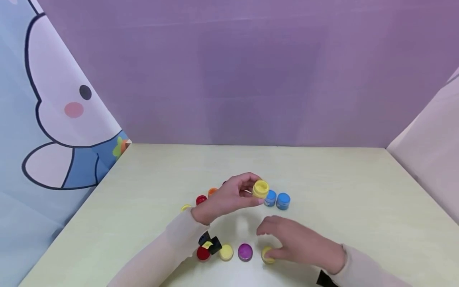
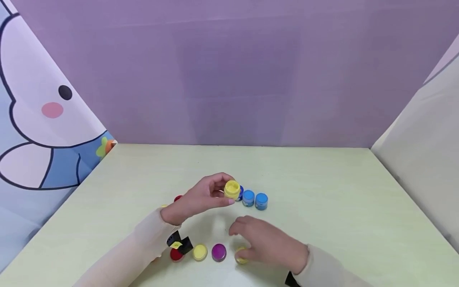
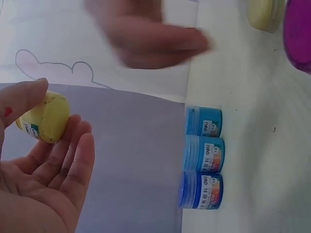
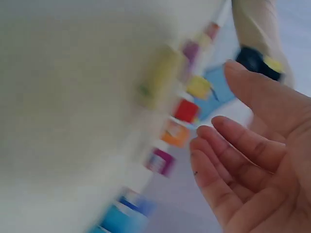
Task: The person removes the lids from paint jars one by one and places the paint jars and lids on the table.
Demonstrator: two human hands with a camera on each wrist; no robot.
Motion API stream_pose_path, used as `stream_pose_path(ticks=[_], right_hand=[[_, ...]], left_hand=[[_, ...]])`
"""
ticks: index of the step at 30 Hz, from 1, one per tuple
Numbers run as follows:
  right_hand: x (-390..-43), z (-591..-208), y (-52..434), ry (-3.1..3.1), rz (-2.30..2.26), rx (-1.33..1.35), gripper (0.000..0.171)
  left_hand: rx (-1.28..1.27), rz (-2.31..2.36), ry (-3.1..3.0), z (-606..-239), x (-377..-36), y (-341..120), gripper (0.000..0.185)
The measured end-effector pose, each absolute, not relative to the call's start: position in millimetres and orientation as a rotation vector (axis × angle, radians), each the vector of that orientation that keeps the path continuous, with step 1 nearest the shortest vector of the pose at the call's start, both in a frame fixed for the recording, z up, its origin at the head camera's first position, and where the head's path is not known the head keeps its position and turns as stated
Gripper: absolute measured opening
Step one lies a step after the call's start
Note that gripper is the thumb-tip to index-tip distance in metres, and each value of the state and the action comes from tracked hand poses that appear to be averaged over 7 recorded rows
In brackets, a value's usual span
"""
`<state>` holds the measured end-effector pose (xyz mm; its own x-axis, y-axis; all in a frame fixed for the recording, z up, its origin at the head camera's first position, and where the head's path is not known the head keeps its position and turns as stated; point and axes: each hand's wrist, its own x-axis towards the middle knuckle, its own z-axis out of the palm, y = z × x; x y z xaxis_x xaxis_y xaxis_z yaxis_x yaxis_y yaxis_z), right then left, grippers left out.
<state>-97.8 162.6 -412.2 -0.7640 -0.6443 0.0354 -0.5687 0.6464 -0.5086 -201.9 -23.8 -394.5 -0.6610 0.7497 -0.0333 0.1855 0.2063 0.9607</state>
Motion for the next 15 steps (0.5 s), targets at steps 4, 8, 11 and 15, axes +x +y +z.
stream_pose_path(ticks=[4,8,11,15], right_hand=[[-102.1,-390.4,173.5,2.848,-0.874,-1.141,0.024],[-106.5,-372.1,181.6,3.003,-0.991,-1.138,0.022],[-111.8,-363.9,183.0,3.096,-1.078,-1.045,0.022],[-122.9,-359.8,178.3,3.136,-1.121,-0.896,0.023]], left_hand=[[0.854,1.489,1.969,-396.1,-201.5,-21.3,0.034],[0.837,1.517,1.949,-396.9,-200.6,-19.3,0.033],[0.819,1.535,1.955,-397.4,-200.0,-18.1,0.033],[0.793,1.553,1.988,-399.3,-199.2,-16.4,0.034]])
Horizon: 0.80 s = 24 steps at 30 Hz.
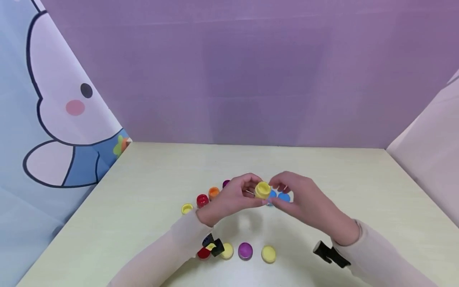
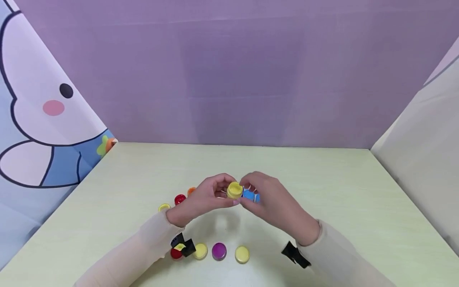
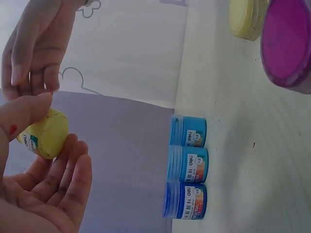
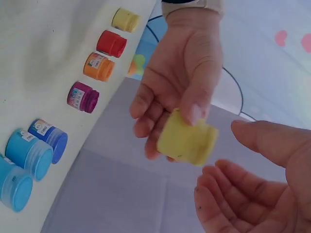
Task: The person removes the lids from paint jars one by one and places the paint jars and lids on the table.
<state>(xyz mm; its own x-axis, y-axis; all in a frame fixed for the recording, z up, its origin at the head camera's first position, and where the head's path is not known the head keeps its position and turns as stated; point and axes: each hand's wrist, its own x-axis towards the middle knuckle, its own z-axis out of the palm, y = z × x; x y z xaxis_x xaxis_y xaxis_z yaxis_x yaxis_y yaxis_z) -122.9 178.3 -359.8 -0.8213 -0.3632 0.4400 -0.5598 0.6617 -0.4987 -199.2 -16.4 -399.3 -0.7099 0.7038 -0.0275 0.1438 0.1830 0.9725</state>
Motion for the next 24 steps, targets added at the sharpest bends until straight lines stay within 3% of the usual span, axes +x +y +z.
stream_pose_path(ticks=[9,24], right_hand=[[-137.0,-354.0,163.7,-2.749,0.944,0.608,0.033],[-148.4,-348.0,151.9,-2.872,0.955,0.571,0.015]], left_hand=[[0.779,1.618,2.012,-401.2,-196.2,-12.0,0.035],[0.755,1.640,2.015,-401.8,-196.4,-13.1,0.037]])
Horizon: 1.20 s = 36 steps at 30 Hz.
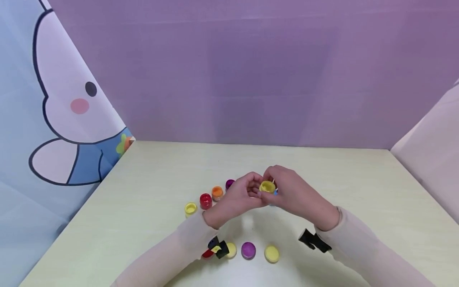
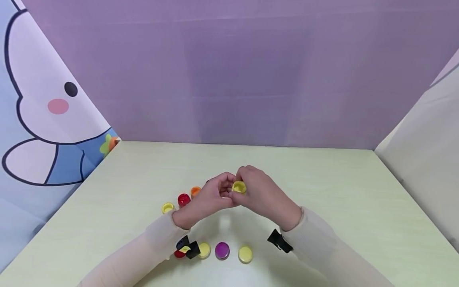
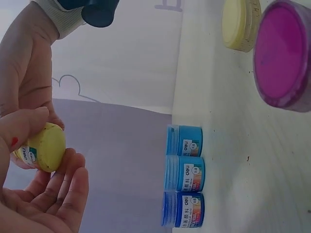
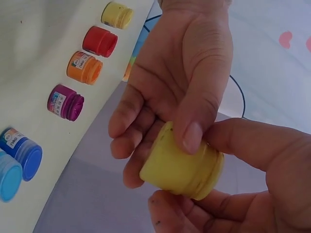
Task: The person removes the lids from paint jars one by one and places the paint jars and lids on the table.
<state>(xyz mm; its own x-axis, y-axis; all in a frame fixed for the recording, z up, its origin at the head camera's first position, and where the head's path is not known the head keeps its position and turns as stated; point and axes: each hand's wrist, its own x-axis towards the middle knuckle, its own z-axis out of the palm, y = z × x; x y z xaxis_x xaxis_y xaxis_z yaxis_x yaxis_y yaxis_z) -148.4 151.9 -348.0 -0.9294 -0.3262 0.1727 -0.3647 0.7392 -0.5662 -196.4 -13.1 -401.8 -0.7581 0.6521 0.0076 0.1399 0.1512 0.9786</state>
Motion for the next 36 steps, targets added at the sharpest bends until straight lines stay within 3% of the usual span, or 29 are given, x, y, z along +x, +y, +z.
stream_pose_path(ticks=[21,36], right_hand=[[-131.5,-361.2,188.4,-2.912,0.871,0.457,0.025],[-126.9,-396.9,224.5,-3.050,0.803,0.353,0.021]], left_hand=[[0.893,1.535,2.074,-404.4,-194.8,-15.4,0.032],[0.894,1.496,2.140,-399.1,-195.1,-17.9,0.028]])
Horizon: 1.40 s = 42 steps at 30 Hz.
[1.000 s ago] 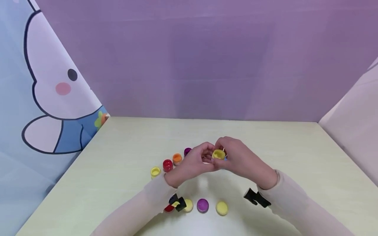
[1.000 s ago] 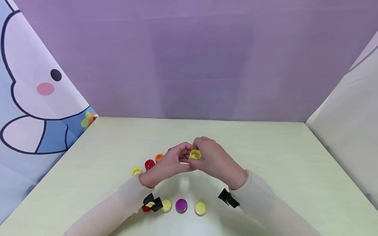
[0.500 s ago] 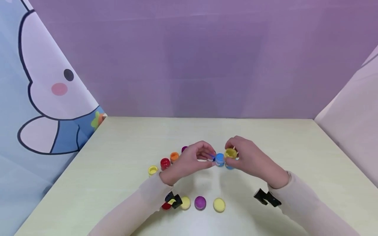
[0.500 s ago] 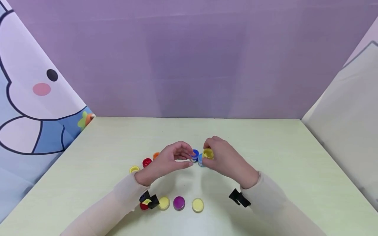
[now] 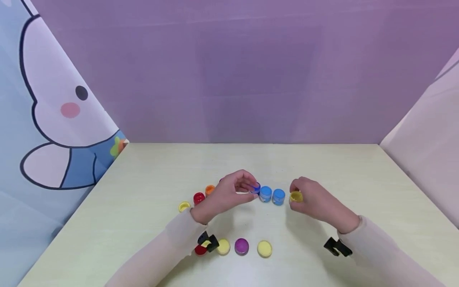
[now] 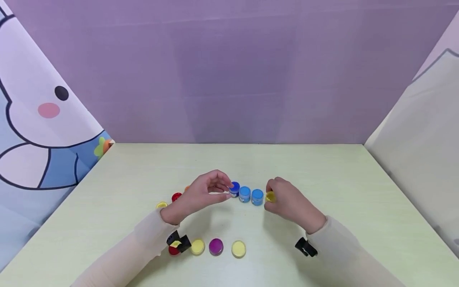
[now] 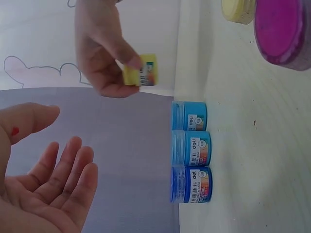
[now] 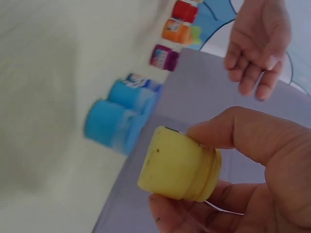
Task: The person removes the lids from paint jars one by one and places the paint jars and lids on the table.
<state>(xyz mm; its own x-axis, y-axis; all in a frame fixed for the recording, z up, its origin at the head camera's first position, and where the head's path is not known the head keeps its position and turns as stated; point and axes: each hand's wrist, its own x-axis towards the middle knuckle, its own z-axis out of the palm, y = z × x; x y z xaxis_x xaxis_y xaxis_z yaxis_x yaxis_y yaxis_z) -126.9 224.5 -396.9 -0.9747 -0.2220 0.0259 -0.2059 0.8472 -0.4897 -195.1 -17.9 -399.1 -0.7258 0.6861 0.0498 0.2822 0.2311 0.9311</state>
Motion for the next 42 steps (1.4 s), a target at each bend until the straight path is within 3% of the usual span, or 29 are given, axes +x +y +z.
stream_pose_path(ticks=[17,25,36,42], right_hand=[[-156.6,-439.9,245.1,2.920,-0.720,-0.325,0.024],[-164.8,-442.5,244.5,2.896,-0.758,-0.351,0.026],[-166.3,-438.0,238.0,2.897,-0.757,-0.506,0.042],[-171.4,-435.0,226.4,2.897,-0.722,-0.510,0.034]], left_hand=[[0.904,1.485,2.145,-403.1,-195.8,-20.1,0.028],[0.897,1.480,2.162,-405.5,-196.0,-19.7,0.028],[0.898,1.463,2.150,-403.3,-196.3,-19.6,0.027],[0.921,1.465,2.125,-402.5,-194.8,-16.9,0.028]])
